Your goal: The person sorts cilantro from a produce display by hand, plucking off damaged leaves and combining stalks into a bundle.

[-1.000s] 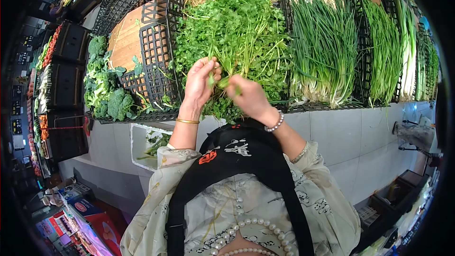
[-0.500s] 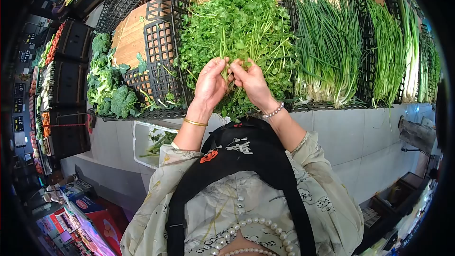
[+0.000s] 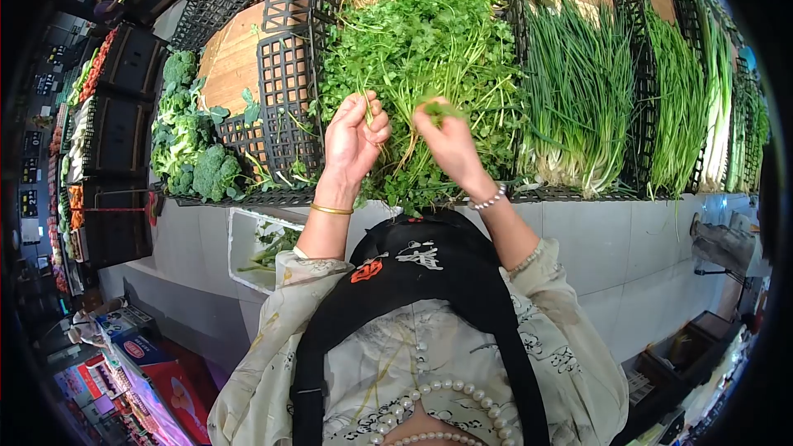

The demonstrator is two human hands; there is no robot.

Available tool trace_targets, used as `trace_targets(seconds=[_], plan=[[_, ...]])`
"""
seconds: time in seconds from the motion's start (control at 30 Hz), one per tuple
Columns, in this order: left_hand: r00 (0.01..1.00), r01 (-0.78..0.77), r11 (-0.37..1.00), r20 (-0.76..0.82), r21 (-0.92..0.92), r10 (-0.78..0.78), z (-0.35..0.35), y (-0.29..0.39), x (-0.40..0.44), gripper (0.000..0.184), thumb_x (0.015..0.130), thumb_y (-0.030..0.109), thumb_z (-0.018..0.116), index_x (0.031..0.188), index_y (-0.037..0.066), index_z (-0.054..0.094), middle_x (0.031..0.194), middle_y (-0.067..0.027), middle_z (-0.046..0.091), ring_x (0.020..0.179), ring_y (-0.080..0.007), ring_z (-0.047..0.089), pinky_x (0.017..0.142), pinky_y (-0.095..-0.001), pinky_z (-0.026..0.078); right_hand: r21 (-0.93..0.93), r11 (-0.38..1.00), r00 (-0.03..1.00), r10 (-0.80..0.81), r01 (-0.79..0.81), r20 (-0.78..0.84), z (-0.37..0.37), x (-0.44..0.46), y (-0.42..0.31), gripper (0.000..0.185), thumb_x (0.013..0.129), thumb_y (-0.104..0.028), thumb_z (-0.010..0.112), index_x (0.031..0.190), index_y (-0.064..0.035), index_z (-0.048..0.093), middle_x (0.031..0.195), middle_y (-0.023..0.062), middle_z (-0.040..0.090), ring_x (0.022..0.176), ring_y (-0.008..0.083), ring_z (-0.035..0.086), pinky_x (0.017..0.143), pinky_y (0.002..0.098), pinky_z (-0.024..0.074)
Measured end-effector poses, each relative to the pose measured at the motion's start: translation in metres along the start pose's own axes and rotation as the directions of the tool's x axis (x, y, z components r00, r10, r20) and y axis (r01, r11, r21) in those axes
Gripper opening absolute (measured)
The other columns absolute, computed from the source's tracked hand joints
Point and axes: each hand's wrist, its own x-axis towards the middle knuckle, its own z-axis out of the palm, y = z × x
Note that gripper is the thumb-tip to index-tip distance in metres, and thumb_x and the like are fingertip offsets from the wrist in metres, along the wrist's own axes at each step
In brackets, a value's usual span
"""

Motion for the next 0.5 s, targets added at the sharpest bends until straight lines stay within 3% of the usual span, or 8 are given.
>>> trace_targets(seconds=[0.1, 0.2, 0.23, 0.33, 0.4, 0.43, 0.47, 0.5], plan=[[1.0, 0.01, 0.999, 0.01, -0.032, -0.01, 0.004, 0.003, -0.004, 0.018, 0.1, 0.017, 0.043, 0.102, 0.001, 0.052, 0.081, -0.0073, 0.053, 0.062, -0.0137, 0.041, 0.053, -0.0243, 0.035, -0.555, 0.829, 0.998, -0.056, 0.063, 0.029, 0.019, 0.01, -0.001, 0.026, 0.083, -0.02, 0.065, 0.094, -0.0039, 0.047, 0.084, 0.0168, 0.057, 0.069, 0.0345, 0.059, 0.06, 0.0441, 0.0458], [0.999, 0.032, 0.996, 0.008, -0.077, -0.032, 0.006, 0.008, -0.009, 0.019, 0.1, 0.018, 0.043, 0.103, 0.001, 0.051, 0.078, -0.005, 0.048, 0.061, -0.0129, 0.039, 0.053, -0.0243, 0.034, -0.71, 0.698, 0.995, -0.073, 0.094, 0.06, 0.025, 0.019, 0.017, 0.028, 0.082, -0.02, 0.065, 0.095, -0.0045, 0.046, 0.084, 0.0171, 0.055, 0.071, 0.0366, 0.059, 0.06, 0.0447, 0.0458], [0.999, 0.037, 0.993, 0.039, -0.11, -0.033, 0.005, 0.011, -0.011, 0.019, 0.099, 0.018, 0.043, 0.103, 0.001, 0.051, 0.077, -0.0044, 0.047, 0.061, -0.0127, 0.038, 0.053, -0.0243, 0.034, -0.718, 0.689, 0.994, -0.097, 0.097, 0.041, 0.022, 0.02, 0.019, 0.022, 0.083, -0.017, 0.064, 0.093, -0.005, 0.049, 0.083, 0.0133, 0.055, 0.068, 0.0308, 0.059, 0.058, 0.0416, 0.0459], [0.998, -0.02, 0.979, 0.061, -0.201, 0.033, 0.001, 0.028, -0.016, 0.015, 0.098, 0.015, 0.046, 0.102, 0.003, 0.053, 0.075, -0.0033, 0.048, 0.061, -0.0122, 0.04, 0.052, -0.024, 0.034, -0.278, 0.942, 0.98, 0.2, -0.188, 0.015, -0.001, 0.023, 0.006, 0.017, 0.085, -0.014, 0.064, 0.095, -0.0029, 0.055, 0.076, 0.0049, 0.054, 0.063, 0.0159, 0.052, 0.055, 0.0334, 0.0432], [0.993, -0.107, 0.968, 0.028, -0.226, 0.116, -0.002, 0.036, -0.017, 0.014, 0.098, 0.015, 0.046, 0.099, 0.003, 0.053, 0.076, -0.0028, 0.05, 0.061, -0.0119, 0.04, 0.052, -0.0238, 0.034, 0.007, 0.96, 0.96, 0.282, -0.281, -0.005, -0.015, 0.02, 0.007, 0.015, 0.087, -0.015, 0.064, 0.094, -0.0027, 0.059, 0.065, -0.0021, 0.052, 0.053, 0.0068, 0.042, 0.047, 0.0257, 0.0357], [0.992, -0.123, 0.974, 0.017, -0.188, 0.128, 0.0, 0.038, -0.017, 0.008, 0.096, 0.012, 0.05, 0.097, 0.005, 0.054, 0.078, -0.0022, 0.053, 0.063, -0.0115, 0.044, 0.054, -0.0232, 0.037, 0.218, 0.906, 0.931, 0.361, -0.363, 0.051, -0.023, 0.019, 0.009, 0.013, 0.088, -0.014, 0.064, 0.092, -0.0039, 0.059, 0.063, -0.0043, 0.05, 0.049, 0.0052, 0.038, 0.044, 0.0238, 0.0316], [0.992, -0.123, 0.99, -0.017, -0.063, 0.122, 0.004, 0.034, -0.015, 0.006, 0.095, 0.011, 0.052, 0.096, 0.006, 0.055, 0.078, -0.0019, 0.053, 0.064, -0.0115, 0.046, 0.055, -0.0231, 0.039, 0.413, 0.802, 0.898, 0.422, -0.432, 0.122, -0.03, 0.018, 0.009, 0.011, 0.088, -0.014, 0.064, 0.091, -0.005, 0.059, 0.061, -0.0065, 0.048, 0.046, 0.0036, 0.033, 0.042, 0.022, 0.0275], [0.991, -0.12, 0.991, -0.048, 0.065, 0.123, 0.009, 0.026, -0.013, 0.004, 0.094, 0.009, 0.053, 0.095, 0.006, 0.055, 0.079, -0.0017, 0.054, 0.065, -0.0115, 0.048, 0.056, -0.0231, 0.04, 0.488, 0.768, 0.907, 0.39, -0.415, 0.157, -0.033, 0.015, 0.008, 0.01, 0.089, -0.013, 0.064, 0.091, -0.0056, 0.057, 0.061, -0.0081, 0.045, 0.045, 0.0014, 0.031, 0.041, 0.0201, 0.022]])
